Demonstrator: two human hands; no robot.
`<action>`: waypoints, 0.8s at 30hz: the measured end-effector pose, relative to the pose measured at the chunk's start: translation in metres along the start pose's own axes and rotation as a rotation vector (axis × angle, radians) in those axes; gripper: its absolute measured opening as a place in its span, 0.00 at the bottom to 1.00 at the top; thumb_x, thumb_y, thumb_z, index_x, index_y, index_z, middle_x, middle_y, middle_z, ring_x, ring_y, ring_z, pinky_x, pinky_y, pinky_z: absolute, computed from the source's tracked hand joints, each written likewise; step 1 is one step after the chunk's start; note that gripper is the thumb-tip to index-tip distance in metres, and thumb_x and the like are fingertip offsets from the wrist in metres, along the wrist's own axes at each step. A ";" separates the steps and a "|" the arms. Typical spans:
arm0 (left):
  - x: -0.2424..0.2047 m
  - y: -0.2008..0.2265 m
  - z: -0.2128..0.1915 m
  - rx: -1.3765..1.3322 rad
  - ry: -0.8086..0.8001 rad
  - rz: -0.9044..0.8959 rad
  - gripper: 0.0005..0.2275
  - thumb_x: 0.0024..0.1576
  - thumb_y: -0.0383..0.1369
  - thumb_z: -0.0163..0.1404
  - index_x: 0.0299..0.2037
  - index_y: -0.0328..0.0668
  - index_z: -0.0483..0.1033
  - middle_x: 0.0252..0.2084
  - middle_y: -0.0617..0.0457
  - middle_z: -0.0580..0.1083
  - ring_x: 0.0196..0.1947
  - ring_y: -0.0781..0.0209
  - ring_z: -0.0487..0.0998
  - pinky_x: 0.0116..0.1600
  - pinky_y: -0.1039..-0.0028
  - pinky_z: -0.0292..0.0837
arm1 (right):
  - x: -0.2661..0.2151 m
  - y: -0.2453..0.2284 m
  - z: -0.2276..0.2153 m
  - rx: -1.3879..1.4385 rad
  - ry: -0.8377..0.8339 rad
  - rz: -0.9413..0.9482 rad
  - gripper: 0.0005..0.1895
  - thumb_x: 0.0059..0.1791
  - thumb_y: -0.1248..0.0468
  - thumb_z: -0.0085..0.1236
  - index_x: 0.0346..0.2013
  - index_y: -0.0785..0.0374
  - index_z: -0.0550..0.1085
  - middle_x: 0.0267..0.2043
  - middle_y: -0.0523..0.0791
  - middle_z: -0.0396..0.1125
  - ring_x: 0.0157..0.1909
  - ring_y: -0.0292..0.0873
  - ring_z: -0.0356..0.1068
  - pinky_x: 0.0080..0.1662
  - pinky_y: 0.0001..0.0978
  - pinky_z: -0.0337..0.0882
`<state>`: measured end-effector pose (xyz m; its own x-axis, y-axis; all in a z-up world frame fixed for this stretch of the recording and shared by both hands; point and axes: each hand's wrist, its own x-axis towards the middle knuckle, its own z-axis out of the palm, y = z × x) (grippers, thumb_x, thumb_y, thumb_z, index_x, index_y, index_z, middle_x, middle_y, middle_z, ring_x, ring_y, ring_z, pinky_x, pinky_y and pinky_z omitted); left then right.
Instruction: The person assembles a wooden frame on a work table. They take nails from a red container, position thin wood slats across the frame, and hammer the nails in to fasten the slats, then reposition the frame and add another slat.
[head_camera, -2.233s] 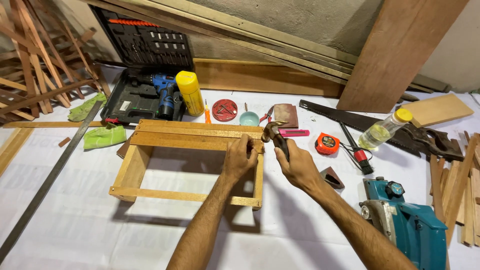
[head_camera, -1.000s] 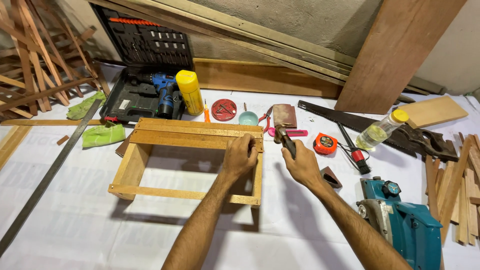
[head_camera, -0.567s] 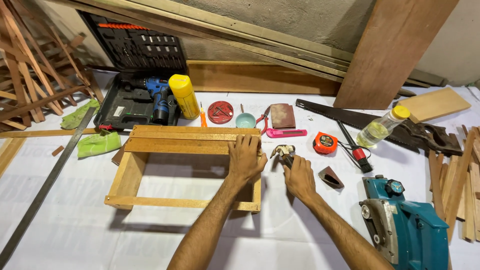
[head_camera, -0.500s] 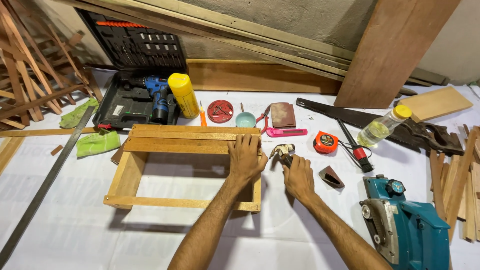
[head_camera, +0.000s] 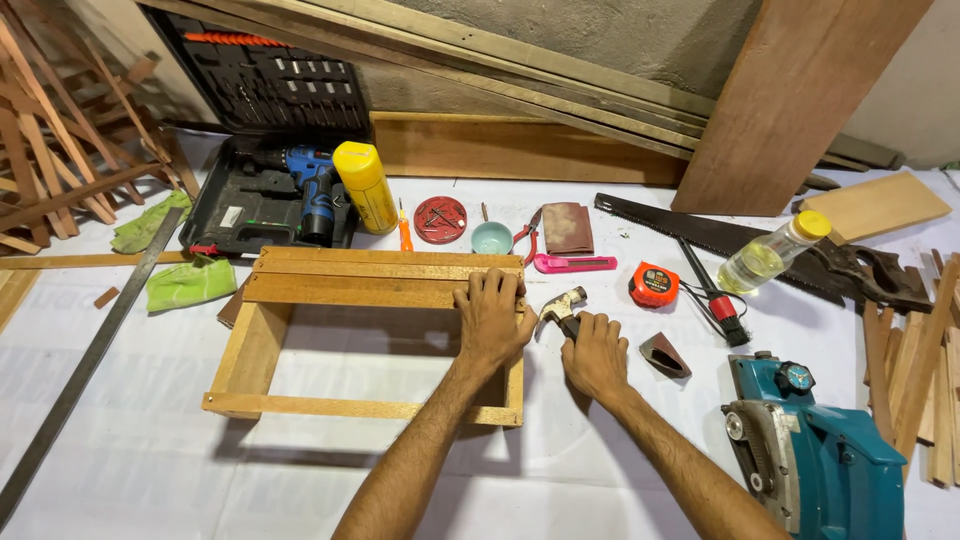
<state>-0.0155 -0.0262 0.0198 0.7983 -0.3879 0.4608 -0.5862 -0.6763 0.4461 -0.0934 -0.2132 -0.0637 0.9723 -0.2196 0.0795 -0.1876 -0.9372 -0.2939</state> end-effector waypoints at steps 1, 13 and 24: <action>0.001 -0.002 0.001 0.001 0.007 -0.003 0.14 0.49 0.40 0.57 0.41 0.44 0.72 0.42 0.50 0.67 0.47 0.52 0.64 0.47 0.55 0.53 | 0.006 -0.002 -0.007 -0.002 0.002 -0.007 0.27 0.47 0.57 0.54 0.58 0.65 0.64 0.52 0.54 0.61 0.51 0.56 0.59 0.48 0.55 0.61; 0.021 -0.059 -0.042 -0.097 -0.026 -0.011 0.12 0.52 0.39 0.58 0.41 0.45 0.75 0.43 0.54 0.75 0.50 0.52 0.70 0.52 0.54 0.58 | 0.093 -0.099 -0.090 0.131 0.063 -0.328 0.17 0.50 0.56 0.56 0.52 0.57 0.72 0.53 0.49 0.64 0.56 0.54 0.59 0.52 0.55 0.60; 0.081 -0.168 -0.071 0.002 -0.091 0.006 0.11 0.53 0.36 0.57 0.42 0.42 0.75 0.42 0.48 0.76 0.48 0.46 0.72 0.54 0.53 0.64 | 0.186 -0.172 -0.043 0.078 -0.045 -0.470 0.19 0.50 0.55 0.58 0.54 0.54 0.75 0.56 0.53 0.65 0.58 0.60 0.61 0.53 0.62 0.63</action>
<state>0.1382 0.1005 0.0363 0.8039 -0.4474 0.3919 -0.5910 -0.6749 0.4419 0.1141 -0.1047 0.0426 0.9547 0.2367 0.1803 0.2832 -0.9086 -0.3069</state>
